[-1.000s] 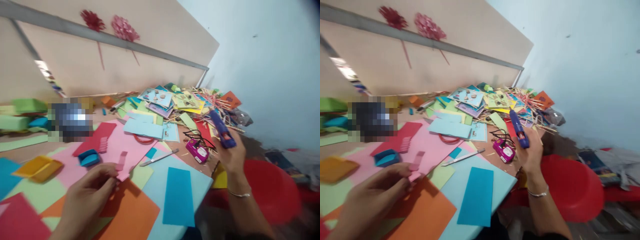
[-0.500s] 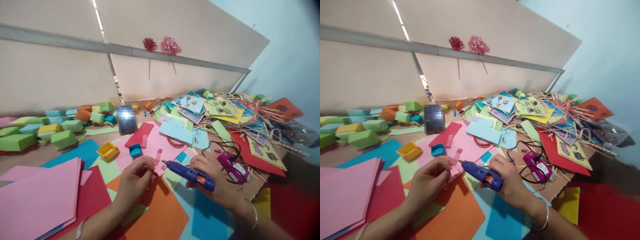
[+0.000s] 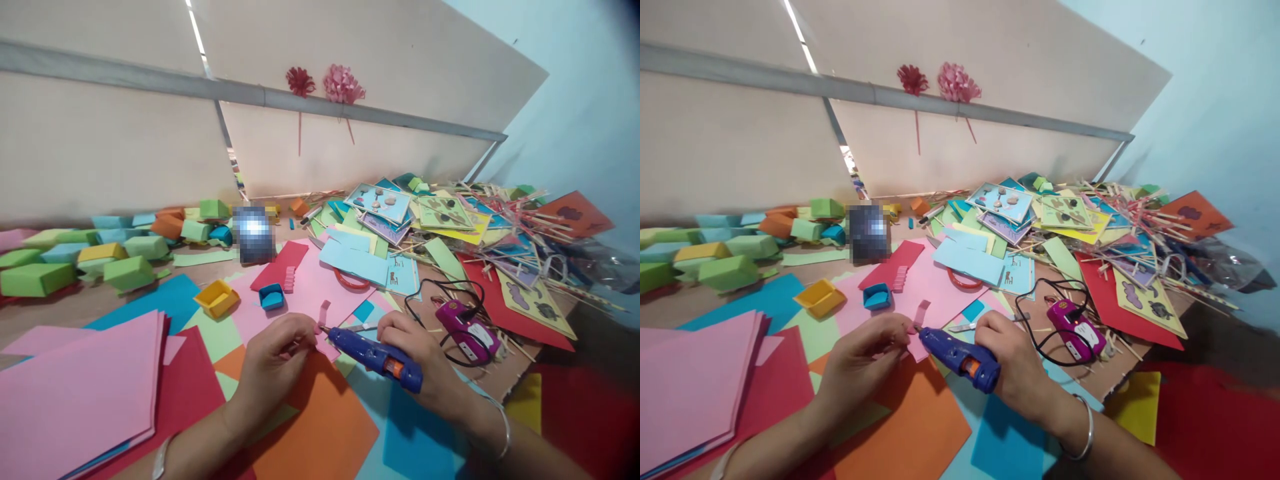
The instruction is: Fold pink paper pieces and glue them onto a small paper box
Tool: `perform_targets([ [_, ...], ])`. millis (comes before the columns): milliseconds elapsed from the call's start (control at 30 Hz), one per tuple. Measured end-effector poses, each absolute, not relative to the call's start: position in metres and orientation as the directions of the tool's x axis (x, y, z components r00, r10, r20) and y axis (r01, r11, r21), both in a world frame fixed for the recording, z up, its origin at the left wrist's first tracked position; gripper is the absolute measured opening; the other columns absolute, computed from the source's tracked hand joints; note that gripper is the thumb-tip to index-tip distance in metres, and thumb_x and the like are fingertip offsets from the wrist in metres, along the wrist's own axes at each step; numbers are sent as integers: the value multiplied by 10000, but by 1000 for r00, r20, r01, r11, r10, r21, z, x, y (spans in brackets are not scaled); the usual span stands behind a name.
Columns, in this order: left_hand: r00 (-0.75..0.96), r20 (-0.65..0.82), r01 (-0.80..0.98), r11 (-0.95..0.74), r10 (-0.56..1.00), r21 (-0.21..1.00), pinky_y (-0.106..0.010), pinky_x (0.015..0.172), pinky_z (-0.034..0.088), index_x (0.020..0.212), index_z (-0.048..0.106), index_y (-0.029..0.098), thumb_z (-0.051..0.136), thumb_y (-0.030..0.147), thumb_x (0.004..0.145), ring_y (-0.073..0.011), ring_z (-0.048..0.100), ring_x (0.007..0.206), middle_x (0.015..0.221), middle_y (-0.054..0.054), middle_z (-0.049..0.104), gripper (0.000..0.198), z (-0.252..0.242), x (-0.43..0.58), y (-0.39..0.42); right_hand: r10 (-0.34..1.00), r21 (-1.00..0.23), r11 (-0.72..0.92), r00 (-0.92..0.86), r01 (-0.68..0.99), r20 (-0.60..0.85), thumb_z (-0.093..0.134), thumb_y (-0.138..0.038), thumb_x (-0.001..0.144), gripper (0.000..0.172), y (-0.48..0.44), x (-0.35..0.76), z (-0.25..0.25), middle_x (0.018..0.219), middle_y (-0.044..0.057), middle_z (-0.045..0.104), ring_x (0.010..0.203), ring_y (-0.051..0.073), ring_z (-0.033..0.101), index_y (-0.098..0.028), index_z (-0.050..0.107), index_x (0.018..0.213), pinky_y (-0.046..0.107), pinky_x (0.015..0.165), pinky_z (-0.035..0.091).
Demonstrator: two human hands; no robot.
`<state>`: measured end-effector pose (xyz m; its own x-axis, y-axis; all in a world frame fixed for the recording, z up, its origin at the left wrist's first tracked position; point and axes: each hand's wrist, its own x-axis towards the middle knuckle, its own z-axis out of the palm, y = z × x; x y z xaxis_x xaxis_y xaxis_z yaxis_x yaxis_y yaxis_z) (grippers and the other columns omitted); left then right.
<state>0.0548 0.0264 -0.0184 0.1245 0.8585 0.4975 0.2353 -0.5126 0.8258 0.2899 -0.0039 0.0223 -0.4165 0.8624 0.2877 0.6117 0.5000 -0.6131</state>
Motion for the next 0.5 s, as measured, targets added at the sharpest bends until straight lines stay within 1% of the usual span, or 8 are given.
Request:
perform_targets([
  [100, 139, 515, 248, -533, 846, 809, -163, 518, 471, 655, 583, 196, 531, 31, 710, -121, 643, 674, 749, -7, 682, 181, -17, 54, 26, 865, -594, 497, -416, 632, 280, 456, -186, 892, 160, -3, 289, 23, 841, 45, 519, 725, 152, 493, -194, 458, 733, 264, 627, 377],
  [200, 137, 501, 262, -519, 855, 814, -177, 527, 478, 654, 581, 196, 530, 40, 712, -129, 642, 680, 754, -12, 685, 174, -18, 54, 26, 866, -578, 495, -425, 649, 264, 465, -199, 886, 169, -3, 291, 22, 835, 43, 517, 717, 150, 488, -199, 432, 720, 263, 625, 376],
  [300, 135, 486, 263, -504, 864, 823, -187, 521, 477, 647, 582, 195, 531, 57, 709, -131, 634, 660, 746, -16, 685, 160, -18, 54, 25, 867, -574, 492, -423, 654, 262, 454, -189, 888, 185, -2, 292, 21, 826, 40, 514, 715, 147, 485, -200, 424, 705, 260, 626, 378],
  [500, 140, 443, 287, -464, 886, 838, -208, 531, 483, 633, 579, 197, 531, 98, 735, -148, 643, 664, 737, -28, 690, 150, -15, 56, 24, 868, -577, 491, -423, 653, 259, 462, -245, 904, 226, -3, 289, 25, 820, 39, 511, 699, 144, 474, -201, 409, 689, 264, 607, 381],
])
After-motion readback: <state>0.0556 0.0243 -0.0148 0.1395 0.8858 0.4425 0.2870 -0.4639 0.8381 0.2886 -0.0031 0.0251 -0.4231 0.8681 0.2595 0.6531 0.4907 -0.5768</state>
